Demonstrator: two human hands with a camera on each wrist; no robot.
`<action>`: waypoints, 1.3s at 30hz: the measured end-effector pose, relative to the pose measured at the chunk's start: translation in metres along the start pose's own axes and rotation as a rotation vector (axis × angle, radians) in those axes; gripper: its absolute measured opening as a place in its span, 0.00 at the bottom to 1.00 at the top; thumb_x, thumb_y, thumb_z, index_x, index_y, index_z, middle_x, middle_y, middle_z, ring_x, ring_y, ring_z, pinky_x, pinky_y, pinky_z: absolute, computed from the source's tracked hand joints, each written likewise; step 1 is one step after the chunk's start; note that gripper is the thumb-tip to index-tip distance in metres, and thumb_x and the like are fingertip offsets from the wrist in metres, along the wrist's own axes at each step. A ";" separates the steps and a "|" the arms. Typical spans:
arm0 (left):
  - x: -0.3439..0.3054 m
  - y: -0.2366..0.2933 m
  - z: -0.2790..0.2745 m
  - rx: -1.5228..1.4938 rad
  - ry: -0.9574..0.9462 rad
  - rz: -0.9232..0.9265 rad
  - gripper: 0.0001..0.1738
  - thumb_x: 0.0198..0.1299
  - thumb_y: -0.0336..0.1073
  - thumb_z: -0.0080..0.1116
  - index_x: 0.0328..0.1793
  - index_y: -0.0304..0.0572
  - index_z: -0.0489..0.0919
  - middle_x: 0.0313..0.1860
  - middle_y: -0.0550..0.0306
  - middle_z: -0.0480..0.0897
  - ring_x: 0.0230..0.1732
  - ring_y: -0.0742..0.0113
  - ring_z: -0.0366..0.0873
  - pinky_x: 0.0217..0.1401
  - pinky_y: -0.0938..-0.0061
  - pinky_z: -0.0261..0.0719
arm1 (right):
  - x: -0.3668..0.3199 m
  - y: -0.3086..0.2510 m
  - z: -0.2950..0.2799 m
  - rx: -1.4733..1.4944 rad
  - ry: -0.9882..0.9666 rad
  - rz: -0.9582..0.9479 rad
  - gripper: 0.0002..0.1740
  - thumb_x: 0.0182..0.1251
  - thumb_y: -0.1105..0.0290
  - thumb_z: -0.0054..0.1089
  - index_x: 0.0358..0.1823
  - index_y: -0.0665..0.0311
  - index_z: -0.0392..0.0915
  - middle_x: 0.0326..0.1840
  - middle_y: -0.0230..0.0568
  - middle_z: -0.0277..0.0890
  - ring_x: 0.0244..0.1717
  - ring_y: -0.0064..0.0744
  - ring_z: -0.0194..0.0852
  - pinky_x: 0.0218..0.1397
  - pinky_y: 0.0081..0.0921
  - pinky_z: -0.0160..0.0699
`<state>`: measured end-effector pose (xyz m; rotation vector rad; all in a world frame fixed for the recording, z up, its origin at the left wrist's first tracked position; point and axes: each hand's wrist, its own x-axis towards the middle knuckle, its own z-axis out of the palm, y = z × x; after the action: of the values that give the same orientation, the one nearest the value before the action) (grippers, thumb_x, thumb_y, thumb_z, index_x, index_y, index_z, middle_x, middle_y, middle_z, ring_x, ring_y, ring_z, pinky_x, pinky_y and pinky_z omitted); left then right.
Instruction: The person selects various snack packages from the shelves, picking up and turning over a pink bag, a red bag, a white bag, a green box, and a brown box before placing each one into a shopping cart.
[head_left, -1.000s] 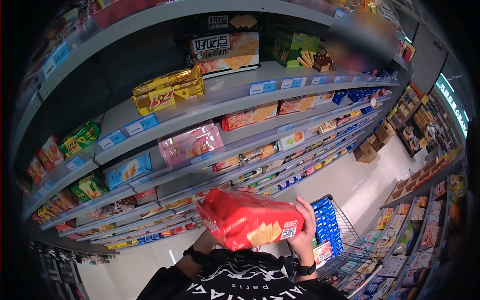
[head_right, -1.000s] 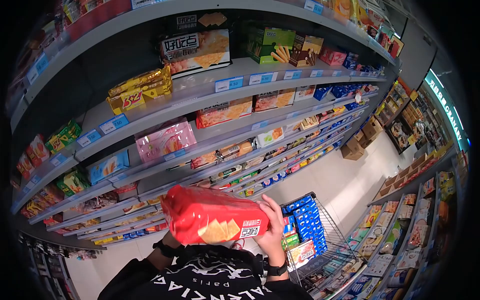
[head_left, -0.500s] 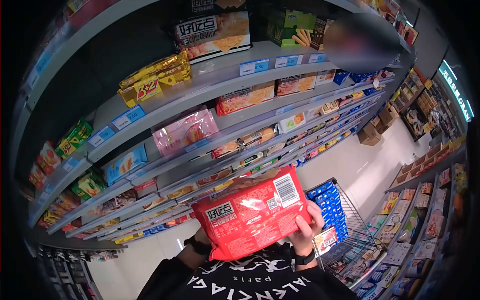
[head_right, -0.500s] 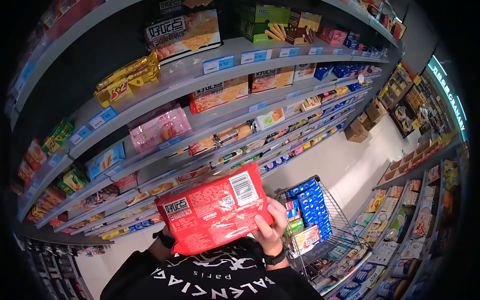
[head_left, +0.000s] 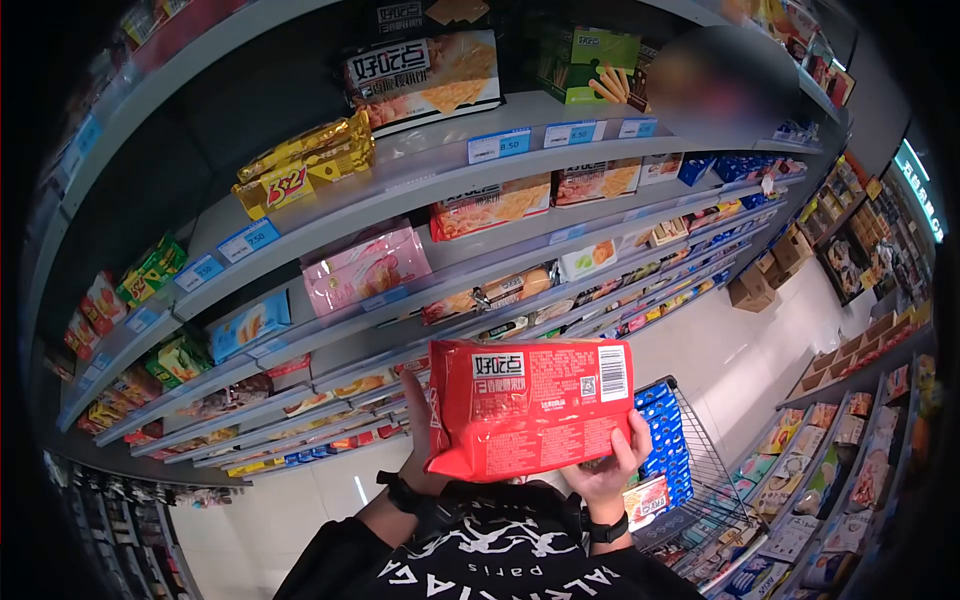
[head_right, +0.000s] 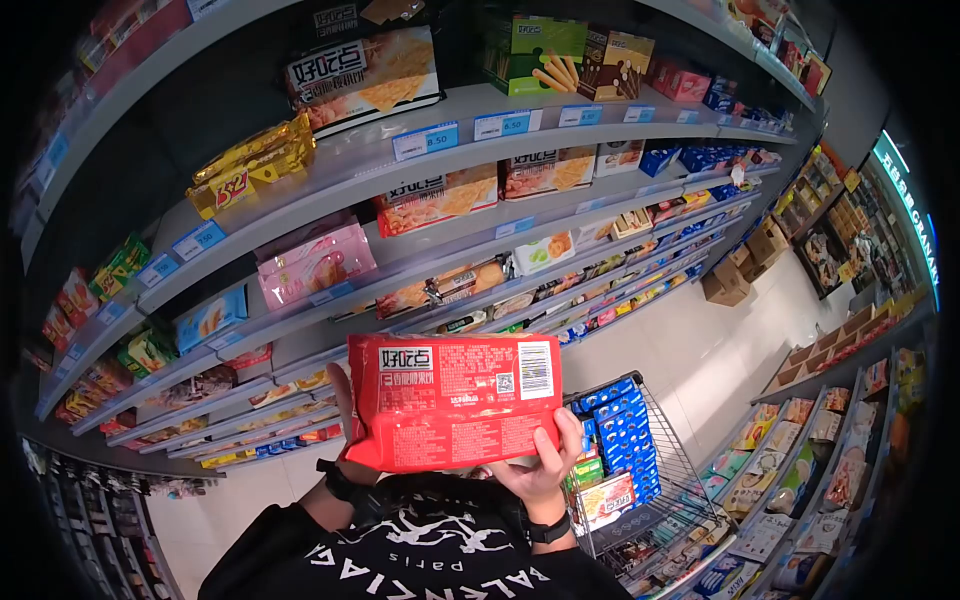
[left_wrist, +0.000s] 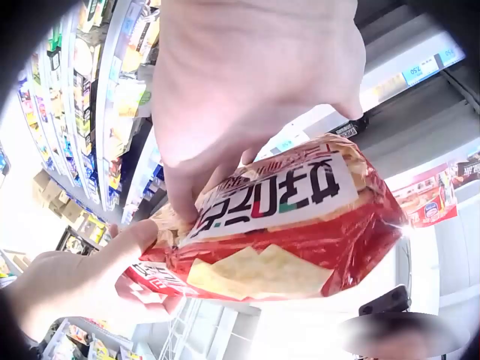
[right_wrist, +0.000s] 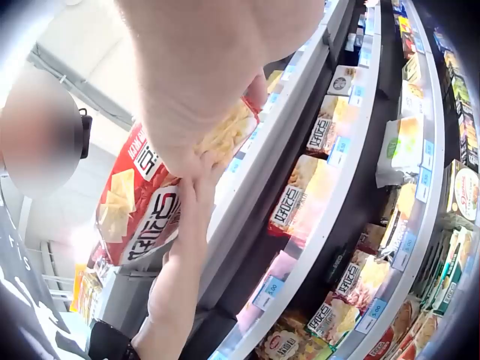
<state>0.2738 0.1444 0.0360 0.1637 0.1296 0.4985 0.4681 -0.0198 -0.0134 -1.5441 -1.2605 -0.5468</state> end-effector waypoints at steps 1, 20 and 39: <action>0.007 -0.002 0.004 -0.018 -0.003 0.001 0.43 0.68 0.69 0.56 0.77 0.43 0.70 0.72 0.48 0.77 0.72 0.53 0.76 0.75 0.54 0.76 | 0.002 0.002 -0.003 -0.021 -0.042 -0.013 0.53 0.47 0.53 0.88 0.72 0.47 0.61 0.74 0.50 0.58 0.69 0.59 0.65 0.69 0.52 0.74; 0.030 -0.038 -0.060 0.505 0.156 0.208 0.35 0.72 0.53 0.52 0.78 0.39 0.68 0.72 0.48 0.78 0.69 0.56 0.79 0.76 0.57 0.75 | 0.007 0.073 -0.008 0.194 -0.163 0.085 0.58 0.49 0.68 0.86 0.79 0.52 0.54 0.77 0.67 0.59 0.72 0.69 0.66 0.73 0.56 0.69; 0.142 0.028 -0.027 1.414 0.211 0.708 0.20 0.71 0.33 0.58 0.66 0.33 0.77 0.52 0.50 0.81 0.50 0.64 0.76 0.58 0.74 0.74 | 0.131 0.129 0.081 0.599 0.140 0.796 0.19 0.60 0.76 0.76 0.52 0.70 0.82 0.48 0.37 0.83 0.47 0.25 0.78 0.56 0.25 0.75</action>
<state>0.3797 0.2409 0.0027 1.5819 0.6338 1.0589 0.6109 0.1198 0.0108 -1.3088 -0.5344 0.2255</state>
